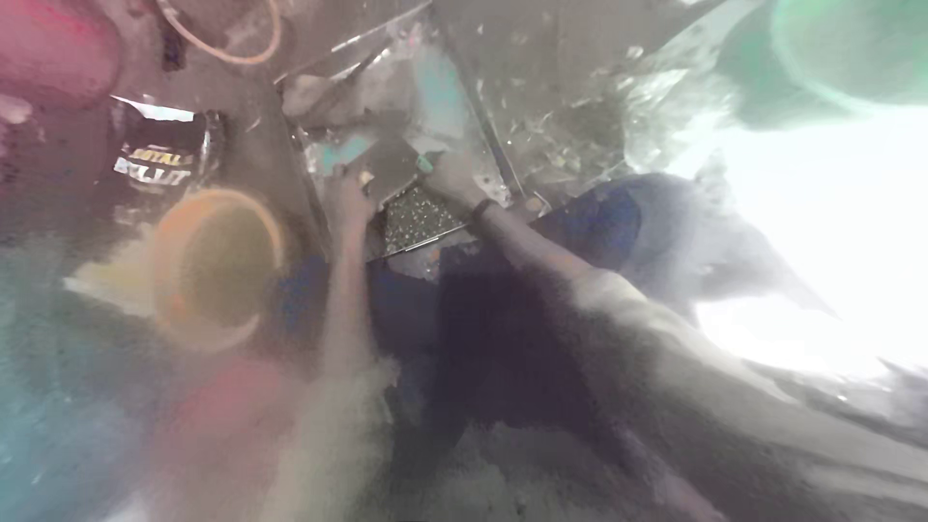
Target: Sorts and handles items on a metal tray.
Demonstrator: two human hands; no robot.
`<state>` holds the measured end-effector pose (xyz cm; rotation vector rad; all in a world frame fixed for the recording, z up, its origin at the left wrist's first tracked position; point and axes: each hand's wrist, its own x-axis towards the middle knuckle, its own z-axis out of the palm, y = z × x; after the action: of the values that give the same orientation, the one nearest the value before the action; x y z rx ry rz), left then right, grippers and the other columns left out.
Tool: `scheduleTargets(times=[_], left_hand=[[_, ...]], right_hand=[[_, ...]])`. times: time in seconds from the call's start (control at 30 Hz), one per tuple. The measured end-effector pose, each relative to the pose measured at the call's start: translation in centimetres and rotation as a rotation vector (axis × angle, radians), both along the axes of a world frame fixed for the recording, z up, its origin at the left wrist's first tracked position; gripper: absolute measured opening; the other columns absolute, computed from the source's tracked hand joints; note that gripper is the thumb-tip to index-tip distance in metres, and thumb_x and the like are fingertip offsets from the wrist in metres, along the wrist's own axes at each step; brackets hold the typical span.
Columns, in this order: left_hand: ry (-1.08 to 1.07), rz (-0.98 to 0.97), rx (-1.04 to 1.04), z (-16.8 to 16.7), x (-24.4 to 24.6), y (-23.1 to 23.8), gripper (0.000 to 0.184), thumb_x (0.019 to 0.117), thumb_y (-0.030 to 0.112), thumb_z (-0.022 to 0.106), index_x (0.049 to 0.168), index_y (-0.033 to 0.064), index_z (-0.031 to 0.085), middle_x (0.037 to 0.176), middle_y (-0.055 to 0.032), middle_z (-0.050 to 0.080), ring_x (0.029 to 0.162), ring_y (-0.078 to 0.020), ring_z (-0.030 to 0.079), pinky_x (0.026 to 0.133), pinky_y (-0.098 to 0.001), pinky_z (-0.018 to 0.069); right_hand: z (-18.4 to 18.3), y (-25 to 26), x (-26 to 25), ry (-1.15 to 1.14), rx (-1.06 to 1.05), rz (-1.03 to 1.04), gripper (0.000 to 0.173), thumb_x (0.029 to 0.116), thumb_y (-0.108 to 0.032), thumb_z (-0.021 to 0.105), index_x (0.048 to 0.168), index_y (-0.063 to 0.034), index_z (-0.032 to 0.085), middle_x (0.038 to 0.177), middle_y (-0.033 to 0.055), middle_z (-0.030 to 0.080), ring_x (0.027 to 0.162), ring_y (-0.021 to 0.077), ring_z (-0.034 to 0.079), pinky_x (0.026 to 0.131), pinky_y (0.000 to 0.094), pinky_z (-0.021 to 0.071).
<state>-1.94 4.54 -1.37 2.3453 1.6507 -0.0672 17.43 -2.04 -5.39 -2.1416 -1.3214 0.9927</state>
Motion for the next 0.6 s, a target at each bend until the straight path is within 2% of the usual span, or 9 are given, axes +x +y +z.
scheduleTargets(times=[0.07,0.1,0.2,0.3,0.4,0.5,0.57,0.6], left_hand=[[-0.01,-0.009,0.021,-0.4,-0.4,0.5,0.061,0.0794,0.016,0.085,0.137,0.0164,0.066,0.146,-0.0179,0.058,0.134,-0.0428,0.054,0.111,-0.0645,0.0444],[-0.006,-0.002,0.021,-0.7,-0.6,0.6,0.057,0.0815,0.016,0.084,0.136,0.0171,0.067,0.146,-0.017,0.058,0.134,-0.0414,0.055,0.112,-0.0636,0.0432],[0.001,-0.002,0.037,-0.8,-0.9,1.0,0.049,0.0857,0.015,0.08,0.134,0.0163,0.068,0.144,-0.0161,0.06,0.133,-0.0406,0.057,0.11,-0.0622,0.0466],[-0.052,-0.008,0.034,-0.4,-1.2,0.9,0.057,0.0802,0.01,0.083,0.135,0.0123,0.067,0.143,-0.0192,0.06,0.135,-0.0416,0.054,0.113,-0.0624,0.0435],[-0.055,0.007,0.053,-0.6,-1.4,1.0,0.065,0.0783,0.018,0.085,0.14,0.0117,0.064,0.145,-0.0172,0.06,0.136,-0.039,0.054,0.116,-0.0604,0.0402],[-0.062,0.07,-0.007,-0.2,-1.0,1.3,0.067,0.087,0.026,0.08,0.148,0.0154,0.056,0.151,-0.0178,0.054,0.139,-0.04,0.051,0.115,-0.0616,0.0419],[-0.076,0.089,0.011,-0.1,-1.0,1.1,0.057,0.0929,0.022,0.073,0.147,0.0164,0.058,0.148,-0.0172,0.057,0.136,-0.0392,0.055,0.113,-0.0608,0.0445],[-0.073,0.085,0.05,-0.1,-1.0,1.0,0.048,0.0956,0.02,0.068,0.143,0.0163,0.062,0.142,-0.0166,0.062,0.132,-0.0379,0.059,0.112,-0.0598,0.0459]], right_hand=[[-0.2,-0.2,-0.7,-0.002,-0.013,0.018,0.031,0.0936,-0.032,0.07,0.117,-0.0122,0.071,0.105,0.0156,0.072,0.098,0.0346,0.071,0.082,0.0599,0.058],[-0.3,-0.4,-0.8,0.003,-0.02,0.037,0.031,0.0924,-0.031,0.071,0.118,-0.0133,0.071,0.105,0.0155,0.072,0.097,0.035,0.071,0.082,0.0609,0.0579],[-0.4,-0.3,-0.8,0.006,-0.023,0.06,0.031,0.0903,-0.034,0.074,0.115,-0.0151,0.072,0.105,0.014,0.073,0.098,0.0343,0.071,0.081,0.062,0.0573],[-0.6,0.4,-1.0,0.001,-0.006,0.04,0.036,0.0898,-0.035,0.074,0.121,-0.0171,0.071,0.108,0.0133,0.074,0.1,0.0344,0.071,0.082,0.0618,0.0576],[-0.8,0.8,-0.9,-0.043,0.03,0.079,0.034,0.0963,-0.038,0.068,0.123,-0.0174,0.069,0.109,0.0131,0.073,0.101,0.0344,0.072,0.083,0.0614,0.0579],[0.8,0.1,-1.4,-0.067,-0.04,0.051,0.039,0.1034,-0.041,0.058,0.135,-0.0184,0.064,0.112,0.0161,0.073,0.105,0.0377,0.071,0.085,0.0634,0.0568],[1.8,-1.4,-2.3,-0.064,-0.068,0.026,0.043,0.1015,-0.036,0.057,0.138,-0.0152,0.059,0.108,0.0177,0.073,0.101,0.0384,0.072,0.082,0.0622,0.057],[2.3,-2.1,-2.9,-0.053,-0.08,0.024,0.042,0.0998,-0.033,0.057,0.136,-0.0126,0.059,0.105,0.0184,0.072,0.099,0.0384,0.072,0.081,0.0616,0.0569]])
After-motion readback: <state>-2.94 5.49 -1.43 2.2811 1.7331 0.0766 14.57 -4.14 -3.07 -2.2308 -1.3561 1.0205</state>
